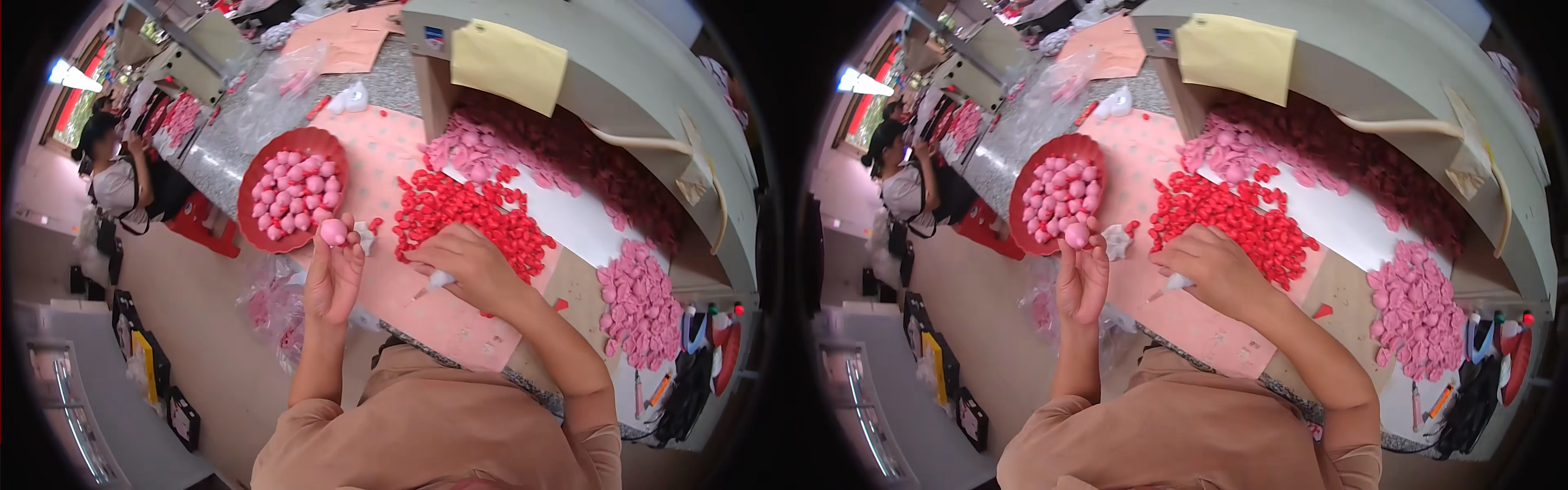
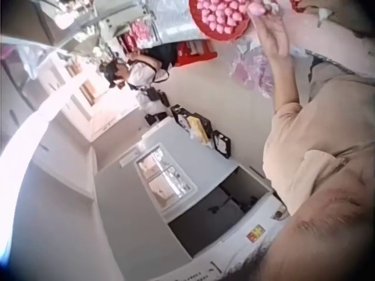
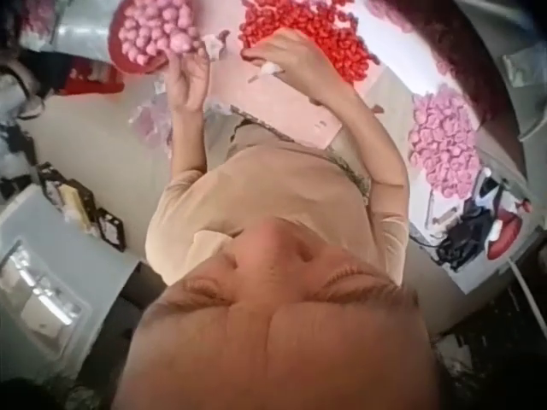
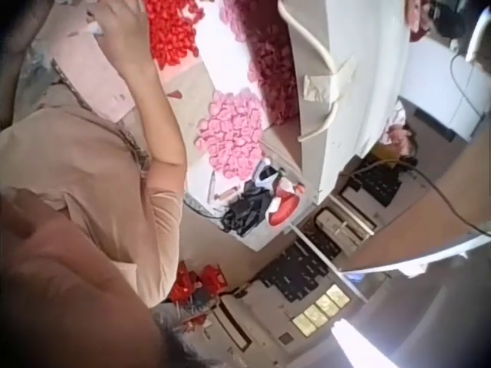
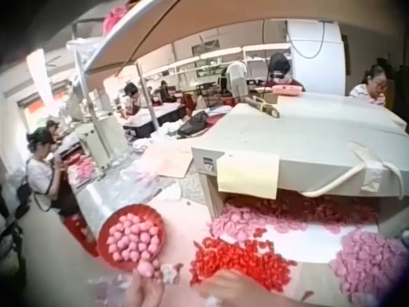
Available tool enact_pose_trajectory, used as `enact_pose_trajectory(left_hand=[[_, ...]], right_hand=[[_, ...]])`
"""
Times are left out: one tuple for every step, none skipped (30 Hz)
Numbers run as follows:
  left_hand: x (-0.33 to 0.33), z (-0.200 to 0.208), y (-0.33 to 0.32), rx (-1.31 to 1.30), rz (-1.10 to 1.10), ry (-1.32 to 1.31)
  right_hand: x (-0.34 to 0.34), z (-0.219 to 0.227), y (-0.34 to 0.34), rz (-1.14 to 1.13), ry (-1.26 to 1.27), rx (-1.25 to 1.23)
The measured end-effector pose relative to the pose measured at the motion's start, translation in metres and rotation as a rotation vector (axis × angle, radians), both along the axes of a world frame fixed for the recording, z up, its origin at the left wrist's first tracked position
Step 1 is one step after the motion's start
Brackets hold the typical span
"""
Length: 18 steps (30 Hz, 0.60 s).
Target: Assembling small plastic toy parts by applying glue and joining red decorative pieces onto pink/white bases.
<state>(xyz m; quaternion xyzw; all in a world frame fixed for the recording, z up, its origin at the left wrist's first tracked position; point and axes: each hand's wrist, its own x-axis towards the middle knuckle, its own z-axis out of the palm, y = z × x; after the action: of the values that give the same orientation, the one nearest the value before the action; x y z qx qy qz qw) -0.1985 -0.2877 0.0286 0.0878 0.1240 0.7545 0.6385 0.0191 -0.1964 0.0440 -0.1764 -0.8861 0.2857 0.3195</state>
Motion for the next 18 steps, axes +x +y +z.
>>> enact_pose_trajectory(left_hand=[[-0.011, -0.004, -0.007, 0.014, 0.038, 0.014], [-0.02, -0.006, -0.014, 0.034, 0.092, 0.04], [-0.027, -0.007, -0.02, 0.054, 0.143, 0.066], [-0.032, -0.007, -0.026, 0.042, 0.178, 0.179], [-0.032, -0.002, -0.031, 0.019, 0.218, 0.243], [-0.033, 0.002, -0.035, -0.006, 0.253, 0.304], [-0.036, 0.002, -0.038, 0.011, 0.265, 0.325], [-0.038, 0.002, -0.04, 0.014, 0.279, 0.323], [-0.038, 0.001, -0.042, 0.025, 0.291, 0.331], [-0.038, 0.0, -0.042, 0.035, 0.301, 0.335], [-0.038, -0.002, -0.041, 0.038, 0.299, 0.324], [-0.037, -0.004, -0.037, 0.031, 0.299, 0.338], [-0.034, -0.008, -0.033, 0.025, 0.292, 0.347], [-0.03, -0.012, -0.03, 0.026, 0.275, 0.324], [-0.023, -0.014, -0.025, 0.003, 0.247, 0.347], [-0.016, -0.014, -0.022, -0.018, 0.225, 0.374], [-0.005, -0.012, -0.017, -0.045, 0.219, 0.393], [0.007, -0.01, -0.012, -0.038, 0.194, 0.375]], right_hand=[[-0.022, -0.005, 0.006, 0.074, 0.008, 0.108], [-0.041, -0.009, 0.01, 0.112, 0.025, 0.121], [-0.058, -0.013, 0.013, 0.111, -0.003, 0.224], [-0.075, -0.021, 0.014, 0.113, -0.029, 0.324], [-0.087, -0.03, 0.016, 0.105, -0.061, 0.37], [-0.094, -0.036, 0.016, 0.128, -0.05, 0.377], [-0.098, -0.039, 0.017, 0.149, -0.176, 0.333], [-0.1, -0.041, 0.017, 0.163, -0.307, 0.289], [-0.099, -0.042, 0.017, 0.168, -0.311, 0.293], [-0.097, -0.038, 0.015, 0.105, -0.18, 0.147], [-0.093, -0.033, 0.013, 0.035, -0.053, 0.001], [-0.087, -0.026, 0.011, 0.027, -0.066, 0.003], [-0.079, -0.008, 0.006, -0.049, 0.038, -0.419], [-0.071, 0.008, -0.001, -0.135, 0.15, -0.839], [-0.065, 0.023, -0.009, -0.132, 0.3, -0.713], [-0.061, 0.032, -0.016, -0.155, 0.31, -0.524], [-0.058, 0.036, -0.019, -0.182, 0.316, -0.331], [-0.055, 0.035, -0.022, -0.166, 0.301, -0.129]])
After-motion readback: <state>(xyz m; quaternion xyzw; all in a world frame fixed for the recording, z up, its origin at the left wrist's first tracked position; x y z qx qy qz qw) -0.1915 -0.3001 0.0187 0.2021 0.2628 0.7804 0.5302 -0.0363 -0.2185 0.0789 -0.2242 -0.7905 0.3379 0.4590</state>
